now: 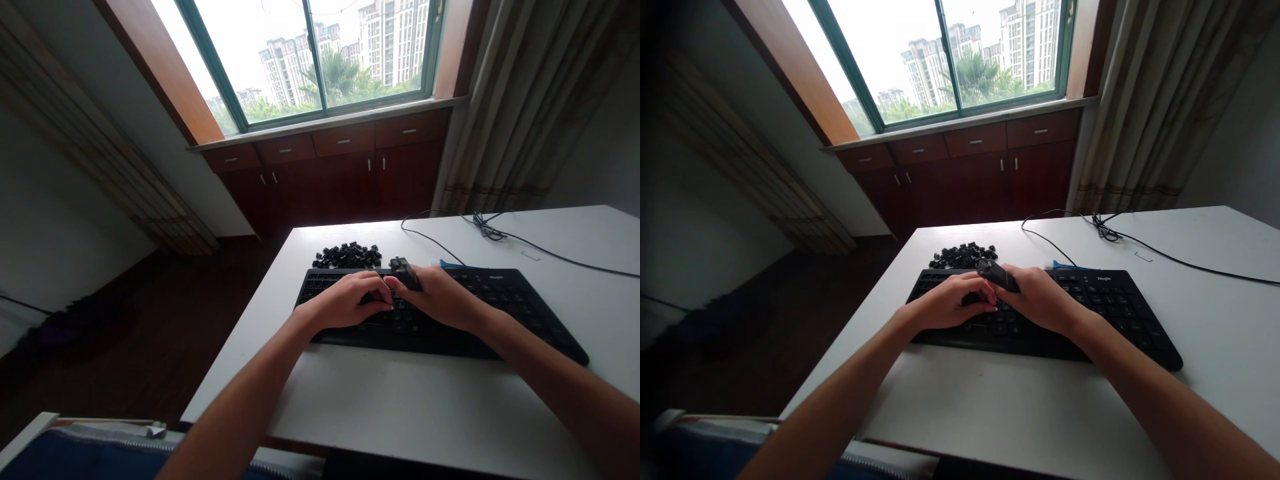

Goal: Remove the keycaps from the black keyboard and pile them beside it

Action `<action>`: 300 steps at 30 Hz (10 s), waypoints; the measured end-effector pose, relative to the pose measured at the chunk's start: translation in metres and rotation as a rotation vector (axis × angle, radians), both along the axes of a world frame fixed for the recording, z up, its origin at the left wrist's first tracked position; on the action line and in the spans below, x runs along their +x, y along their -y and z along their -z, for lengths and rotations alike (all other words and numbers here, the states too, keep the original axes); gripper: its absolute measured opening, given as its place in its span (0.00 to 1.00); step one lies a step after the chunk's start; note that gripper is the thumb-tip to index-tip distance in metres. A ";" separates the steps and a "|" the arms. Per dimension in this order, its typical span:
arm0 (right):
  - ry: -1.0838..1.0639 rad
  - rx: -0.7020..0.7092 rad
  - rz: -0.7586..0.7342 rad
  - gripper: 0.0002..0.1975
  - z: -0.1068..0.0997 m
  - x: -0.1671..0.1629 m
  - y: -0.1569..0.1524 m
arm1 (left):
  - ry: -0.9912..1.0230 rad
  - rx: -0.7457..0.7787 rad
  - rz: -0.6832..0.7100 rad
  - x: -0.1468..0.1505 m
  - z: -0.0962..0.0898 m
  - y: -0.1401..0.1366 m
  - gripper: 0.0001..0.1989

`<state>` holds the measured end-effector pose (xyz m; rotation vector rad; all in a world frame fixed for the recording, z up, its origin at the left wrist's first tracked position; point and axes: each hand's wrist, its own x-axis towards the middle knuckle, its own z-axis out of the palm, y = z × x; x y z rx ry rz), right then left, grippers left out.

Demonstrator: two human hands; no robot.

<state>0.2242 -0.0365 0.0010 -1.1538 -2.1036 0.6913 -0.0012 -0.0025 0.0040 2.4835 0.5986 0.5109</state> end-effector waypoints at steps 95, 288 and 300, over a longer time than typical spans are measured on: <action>-0.745 -0.298 0.409 0.30 0.018 -0.035 0.013 | -0.166 0.431 -0.165 0.005 0.003 0.012 0.17; 0.032 -0.015 0.333 0.23 0.009 0.003 -0.039 | 0.040 -0.103 -0.577 0.041 0.013 0.015 0.11; -0.217 -0.380 0.399 0.25 0.005 -0.003 -0.023 | 0.038 -0.108 -0.539 0.039 0.016 0.012 0.13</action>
